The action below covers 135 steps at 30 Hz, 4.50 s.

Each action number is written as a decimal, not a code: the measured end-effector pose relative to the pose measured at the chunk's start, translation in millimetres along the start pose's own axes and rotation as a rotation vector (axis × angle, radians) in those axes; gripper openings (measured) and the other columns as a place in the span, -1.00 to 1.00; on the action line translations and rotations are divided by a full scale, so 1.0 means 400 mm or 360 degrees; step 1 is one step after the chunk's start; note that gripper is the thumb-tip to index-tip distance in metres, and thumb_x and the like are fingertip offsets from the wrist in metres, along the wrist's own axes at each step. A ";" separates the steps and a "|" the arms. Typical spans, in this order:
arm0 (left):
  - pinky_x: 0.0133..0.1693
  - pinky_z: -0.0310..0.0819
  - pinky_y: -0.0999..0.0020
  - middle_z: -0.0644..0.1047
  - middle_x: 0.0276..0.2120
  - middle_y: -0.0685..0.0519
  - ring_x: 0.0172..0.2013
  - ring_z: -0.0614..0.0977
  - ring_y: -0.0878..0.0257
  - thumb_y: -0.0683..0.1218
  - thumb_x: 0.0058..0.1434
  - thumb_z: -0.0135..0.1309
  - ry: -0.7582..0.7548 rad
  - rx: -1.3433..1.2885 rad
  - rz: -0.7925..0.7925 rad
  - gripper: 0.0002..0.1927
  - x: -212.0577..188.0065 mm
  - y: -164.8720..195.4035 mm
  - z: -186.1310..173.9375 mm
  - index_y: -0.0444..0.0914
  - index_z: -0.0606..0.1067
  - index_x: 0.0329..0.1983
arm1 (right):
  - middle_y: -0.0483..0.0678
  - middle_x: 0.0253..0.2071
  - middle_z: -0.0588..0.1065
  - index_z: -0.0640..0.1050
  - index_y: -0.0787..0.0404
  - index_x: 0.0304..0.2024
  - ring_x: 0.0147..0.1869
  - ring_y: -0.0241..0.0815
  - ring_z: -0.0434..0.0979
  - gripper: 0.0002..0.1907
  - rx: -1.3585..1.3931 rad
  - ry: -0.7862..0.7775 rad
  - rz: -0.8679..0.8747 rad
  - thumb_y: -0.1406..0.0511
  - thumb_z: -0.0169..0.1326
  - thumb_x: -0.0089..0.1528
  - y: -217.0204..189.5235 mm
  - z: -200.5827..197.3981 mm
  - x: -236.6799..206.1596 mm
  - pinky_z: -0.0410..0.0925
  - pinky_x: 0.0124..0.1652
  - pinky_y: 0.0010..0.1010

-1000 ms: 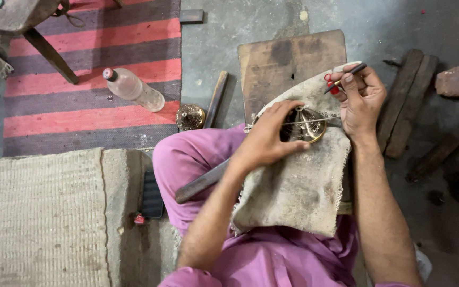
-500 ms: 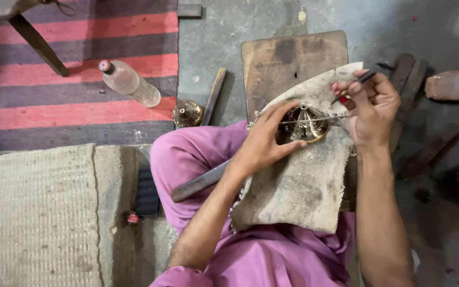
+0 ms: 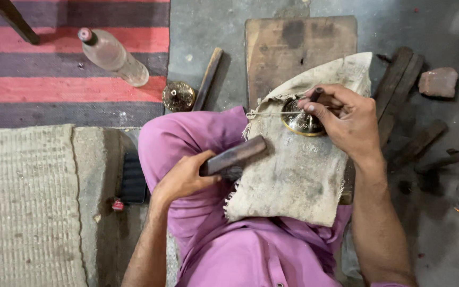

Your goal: The person uses a hammer and a small metal punch to engrave a decorative pattern on a brass bell. They repeatedly strike the punch with the hammer while holding the bell steady on a cloth-covered block.

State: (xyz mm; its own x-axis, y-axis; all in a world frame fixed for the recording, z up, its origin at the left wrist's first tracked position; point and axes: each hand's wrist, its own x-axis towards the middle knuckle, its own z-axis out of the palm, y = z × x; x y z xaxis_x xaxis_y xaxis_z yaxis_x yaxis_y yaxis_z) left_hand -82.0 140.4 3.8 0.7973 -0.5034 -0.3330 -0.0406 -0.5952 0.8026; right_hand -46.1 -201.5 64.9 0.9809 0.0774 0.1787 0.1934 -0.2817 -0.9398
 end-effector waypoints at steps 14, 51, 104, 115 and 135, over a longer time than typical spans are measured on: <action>-0.19 0.46 0.01 0.60 -0.24 -0.28 -0.10 0.64 -0.23 -0.19 0.16 0.22 0.0535 -0.0171 0.0398 -0.44 0.090 0.163 -0.041 -0.23 0.33 0.23 | 0.04 -0.08 0.65 0.59 0.42 0.06 0.06 -0.21 0.70 -0.80 -0.0398 0.0097 -0.0060 0.50 0.21 0.39 -0.045 0.015 -0.012 0.56 0.03 -0.51; -0.06 0.59 0.05 0.57 -0.03 -0.12 -0.05 0.66 -0.13 -0.23 0.24 0.21 0.0828 0.0314 0.0820 -0.10 0.160 0.253 -0.125 0.09 0.09 0.57 | 0.04 -0.14 0.66 0.63 0.38 0.02 -0.06 -0.24 0.71 -0.79 -0.0617 0.0209 -0.0061 0.45 0.30 0.34 -0.025 0.014 -0.020 0.56 -0.10 -0.50; -0.06 0.56 0.07 0.62 0.00 -0.26 0.03 0.66 -0.18 -0.23 0.22 0.19 0.0700 0.0090 0.0607 -0.27 0.112 0.224 -0.063 -0.10 0.23 0.44 | 0.05 -0.11 0.64 0.59 0.40 0.05 -0.03 -0.20 0.69 -0.80 -0.0279 -0.0121 -0.0179 0.53 0.18 0.37 0.015 -0.029 0.009 0.56 -0.02 -0.46; -0.03 0.55 0.06 0.61 -0.02 -0.22 0.00 0.66 -0.17 -0.23 0.19 0.22 0.0817 0.0218 0.0599 -0.18 0.136 0.239 -0.080 -0.04 0.17 0.49 | 0.02 -0.17 0.66 0.61 0.37 0.01 -0.09 -0.26 0.72 -0.83 -0.0521 -0.0078 -0.0226 0.42 0.25 0.38 0.013 -0.024 0.012 0.56 -0.15 -0.48; -0.23 0.53 -0.02 0.51 -0.28 -0.06 -0.26 0.64 -0.05 -0.20 0.23 0.22 0.0875 0.0944 0.0594 -0.21 0.171 0.219 -0.086 0.12 0.23 0.47 | 0.05 -0.16 0.66 0.64 0.34 -0.02 -0.09 -0.20 0.73 -0.85 -0.0568 -0.0107 -0.0275 0.44 0.23 0.36 0.021 -0.026 0.024 0.57 -0.18 -0.48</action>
State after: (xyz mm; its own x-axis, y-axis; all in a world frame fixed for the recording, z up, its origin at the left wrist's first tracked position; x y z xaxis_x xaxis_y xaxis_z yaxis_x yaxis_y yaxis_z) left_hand -10.3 75.3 68.3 0.8399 -0.4483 0.3059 -0.5389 -0.7557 0.3721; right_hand -34.9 -213.2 61.7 0.9317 0.2122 0.2948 0.3630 -0.5726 -0.7351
